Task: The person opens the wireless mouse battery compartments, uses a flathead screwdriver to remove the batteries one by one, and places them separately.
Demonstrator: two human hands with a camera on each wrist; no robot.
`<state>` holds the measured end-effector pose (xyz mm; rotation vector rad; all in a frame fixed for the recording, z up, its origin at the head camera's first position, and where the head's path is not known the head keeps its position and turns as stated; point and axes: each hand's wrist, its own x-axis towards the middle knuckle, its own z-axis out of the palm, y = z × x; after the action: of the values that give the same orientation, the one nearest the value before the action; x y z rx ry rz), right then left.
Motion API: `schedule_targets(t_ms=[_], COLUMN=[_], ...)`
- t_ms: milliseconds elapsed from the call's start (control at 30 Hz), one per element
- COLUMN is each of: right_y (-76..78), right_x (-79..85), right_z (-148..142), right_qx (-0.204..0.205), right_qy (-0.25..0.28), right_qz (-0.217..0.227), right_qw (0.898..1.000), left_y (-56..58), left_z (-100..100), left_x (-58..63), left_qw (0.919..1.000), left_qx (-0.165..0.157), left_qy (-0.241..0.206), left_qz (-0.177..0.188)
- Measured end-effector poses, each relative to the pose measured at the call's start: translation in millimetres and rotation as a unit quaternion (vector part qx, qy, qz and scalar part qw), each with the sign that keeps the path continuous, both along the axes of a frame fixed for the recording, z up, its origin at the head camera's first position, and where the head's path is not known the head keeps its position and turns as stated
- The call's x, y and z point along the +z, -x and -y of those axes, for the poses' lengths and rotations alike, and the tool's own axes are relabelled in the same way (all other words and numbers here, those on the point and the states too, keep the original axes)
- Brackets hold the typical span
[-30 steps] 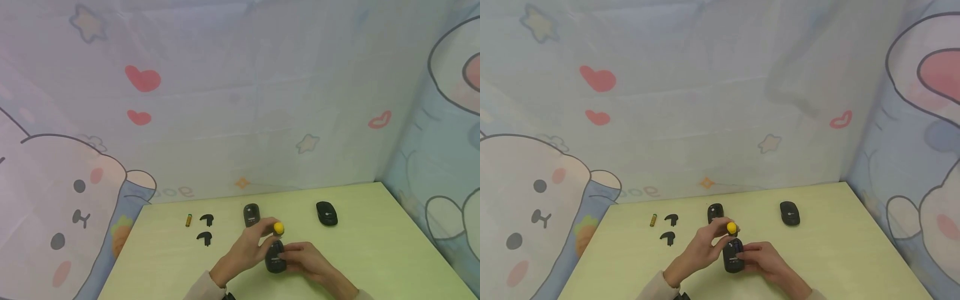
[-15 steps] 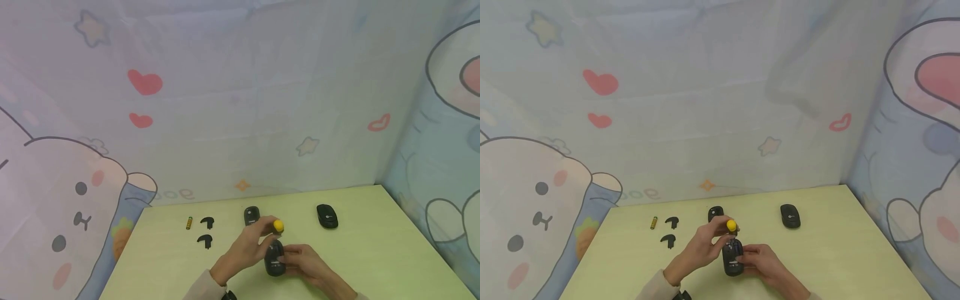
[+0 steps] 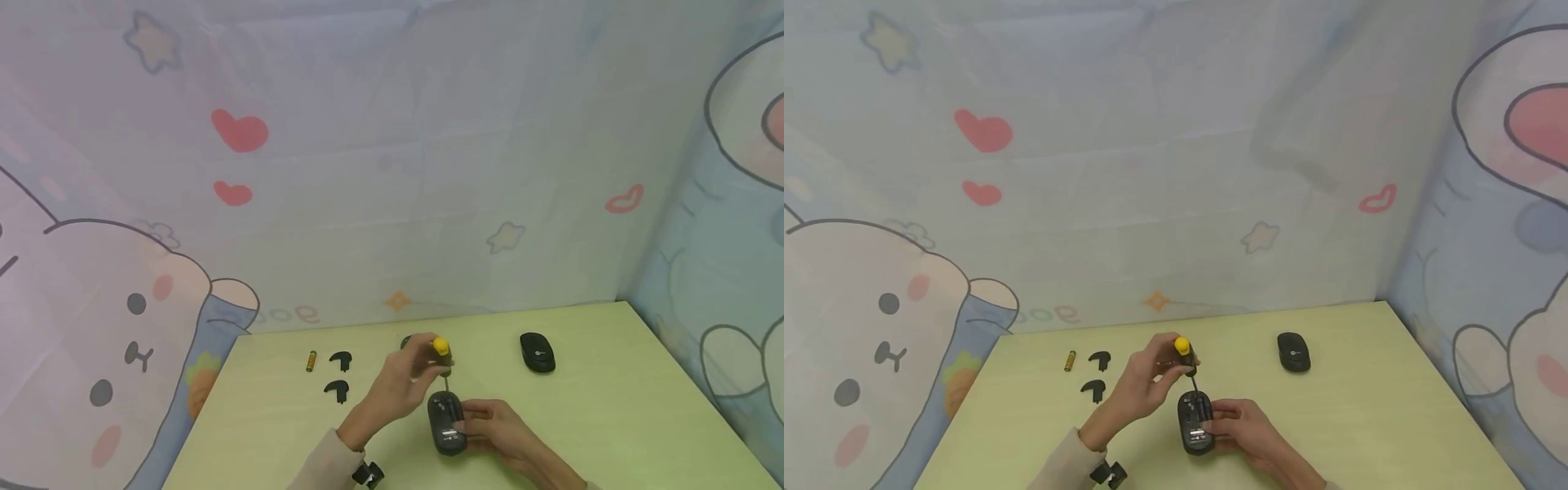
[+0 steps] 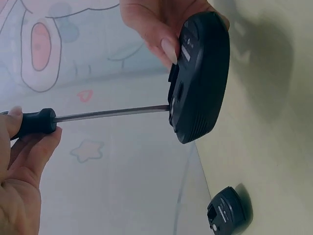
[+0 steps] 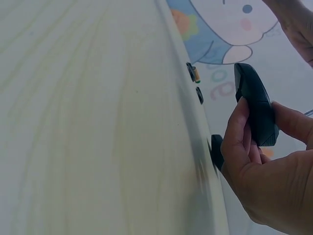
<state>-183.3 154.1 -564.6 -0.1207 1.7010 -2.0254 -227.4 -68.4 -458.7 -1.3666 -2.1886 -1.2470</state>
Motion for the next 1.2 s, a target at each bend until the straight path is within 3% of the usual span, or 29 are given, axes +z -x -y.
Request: schedule_targets(t_ms=[400,700,833,1000,1200], right_y=[-3.9,-6.1,-6.0,-5.2,-5.8], right_x=[0.4,-0.7,0.4,-0.6,-3.6], right_z=[3,2,2,0,-1], right_qx=[0.002,0.014,0.014,0.021,0.028], right_qy=[-0.002,0.009,0.010,0.006,0.009], right_qz=[0.006,0.007,0.009,0.011,0.006], right_qw=[1.000,1.000,1.000,1.000,1.000], left_y=[18.5,29.1,34.8,39.1,44.8], left_z=[7,16,17,17,18], left_x=[-1.9,-7.0,-8.0,-8.8,-12.5], left_qw=[0.9955,0.9872,0.9830,0.9752,0.9572], left_qx=[0.005,0.045,0.046,0.036,0.027], left_qy=[-0.052,-0.060,-0.072,-0.090,-0.116], left_qz=[0.079,0.141,0.163,0.199,0.264])
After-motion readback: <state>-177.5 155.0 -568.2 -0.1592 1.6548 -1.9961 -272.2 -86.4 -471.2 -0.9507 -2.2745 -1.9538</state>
